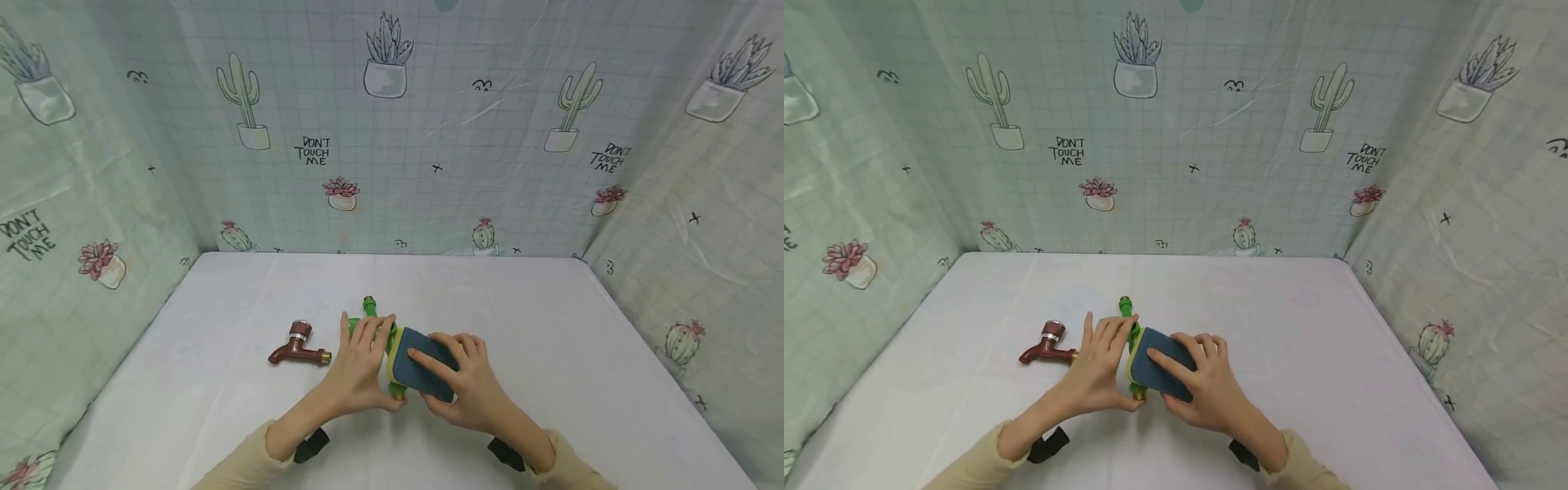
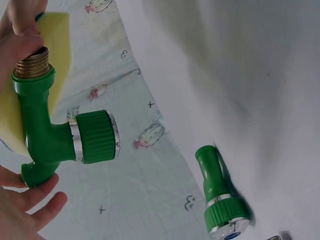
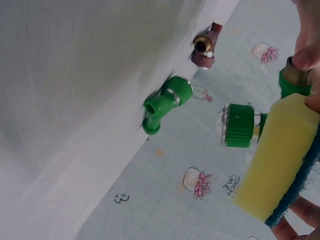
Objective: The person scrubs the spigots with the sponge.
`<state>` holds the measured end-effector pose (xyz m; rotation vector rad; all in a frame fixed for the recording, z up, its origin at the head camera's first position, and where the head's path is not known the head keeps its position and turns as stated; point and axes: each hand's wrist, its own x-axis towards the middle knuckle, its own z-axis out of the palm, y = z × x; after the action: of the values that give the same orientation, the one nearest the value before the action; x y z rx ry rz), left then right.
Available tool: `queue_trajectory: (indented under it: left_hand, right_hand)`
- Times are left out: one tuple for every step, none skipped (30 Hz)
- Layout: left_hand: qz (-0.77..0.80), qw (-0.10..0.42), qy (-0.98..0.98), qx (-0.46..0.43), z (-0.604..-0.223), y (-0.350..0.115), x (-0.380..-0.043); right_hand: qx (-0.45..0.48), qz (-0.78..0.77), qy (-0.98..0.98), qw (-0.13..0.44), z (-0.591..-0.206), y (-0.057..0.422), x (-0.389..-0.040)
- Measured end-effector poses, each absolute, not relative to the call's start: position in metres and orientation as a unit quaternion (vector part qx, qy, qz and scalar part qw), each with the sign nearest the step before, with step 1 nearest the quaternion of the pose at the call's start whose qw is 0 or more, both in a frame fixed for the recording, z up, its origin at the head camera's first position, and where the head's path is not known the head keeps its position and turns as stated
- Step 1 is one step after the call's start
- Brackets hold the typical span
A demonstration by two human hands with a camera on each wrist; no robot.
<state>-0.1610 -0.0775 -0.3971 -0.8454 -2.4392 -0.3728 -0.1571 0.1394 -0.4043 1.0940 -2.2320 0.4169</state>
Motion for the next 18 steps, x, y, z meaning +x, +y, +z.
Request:
queue_trajectory:
  left_hand:
    - [-0.134, 0.265, -0.903, -0.311, -0.397, -0.078, -0.161]
    - [-0.131, 0.266, -0.903, -0.311, -0.397, -0.078, -0.161]
    - [-0.131, 0.265, -0.903, -0.310, -0.397, -0.078, -0.161]
    - [-0.129, 0.266, -0.903, -0.310, -0.397, -0.078, -0.161]
    - [-0.132, 0.267, -0.903, -0.311, -0.398, -0.078, -0.161]
    - [-0.136, 0.266, -0.902, -0.311, -0.398, -0.078, -0.161]
    - [-0.140, 0.268, -0.901, -0.310, -0.397, -0.078, -0.161]
    - [-0.145, 0.269, -0.900, -0.310, -0.397, -0.077, -0.161]
    - [-0.150, 0.271, -0.899, -0.310, -0.397, -0.077, -0.161]
    - [-0.152, 0.273, -0.898, -0.310, -0.396, -0.077, -0.162]
    - [-0.154, 0.274, -0.897, -0.310, -0.396, -0.077, -0.162]
    - [-0.156, 0.273, -0.897, -0.310, -0.396, -0.076, -0.162]
    - [-0.159, 0.272, -0.897, -0.310, -0.395, -0.076, -0.162]
    - [-0.163, 0.269, -0.897, -0.311, -0.395, -0.076, -0.161]
    - [-0.167, 0.265, -0.897, -0.311, -0.395, -0.076, -0.161]
    - [-0.171, 0.260, -0.897, -0.312, -0.395, -0.076, -0.160]
    - [-0.177, 0.255, -0.897, -0.314, -0.395, -0.076, -0.160]
    - [-0.182, 0.251, -0.897, -0.315, -0.395, -0.076, -0.159]
  right_hand:
    - [0.420, 0.154, -0.841, 0.304, -0.404, 0.140, -0.156]
    - [0.425, 0.149, -0.841, 0.300, -0.404, 0.141, -0.154]
    - [0.430, 0.145, -0.840, 0.298, -0.403, 0.141, -0.153]
    - [0.433, 0.142, -0.839, 0.297, -0.403, 0.141, -0.152]
    - [0.434, 0.140, -0.839, 0.297, -0.403, 0.141, -0.151]
    - [0.434, 0.138, -0.839, 0.298, -0.402, 0.141, -0.150]
    - [0.434, 0.136, -0.837, 0.303, -0.402, 0.141, -0.151]
    - [0.431, 0.134, -0.838, 0.306, -0.401, 0.141, -0.151]
    - [0.427, 0.132, -0.839, 0.311, -0.400, 0.141, -0.151]
    - [0.421, 0.132, -0.840, 0.317, -0.399, 0.140, -0.152]
    - [0.415, 0.130, -0.841, 0.322, -0.399, 0.140, -0.153]
    - [0.409, 0.130, -0.842, 0.327, -0.398, 0.140, -0.154]
    - [0.402, 0.130, -0.844, 0.330, -0.397, 0.139, -0.156]
    - [0.394, 0.131, -0.847, 0.333, -0.396, 0.139, -0.157]
    - [0.387, 0.132, -0.849, 0.336, -0.395, 0.139, -0.158]
    - [0.379, 0.134, -0.851, 0.338, -0.395, 0.138, -0.160]
    - [0.371, 0.135, -0.853, 0.341, -0.394, 0.138, -0.161]
    - [0.362, 0.137, -0.856, 0.343, -0.394, 0.138, -0.163]
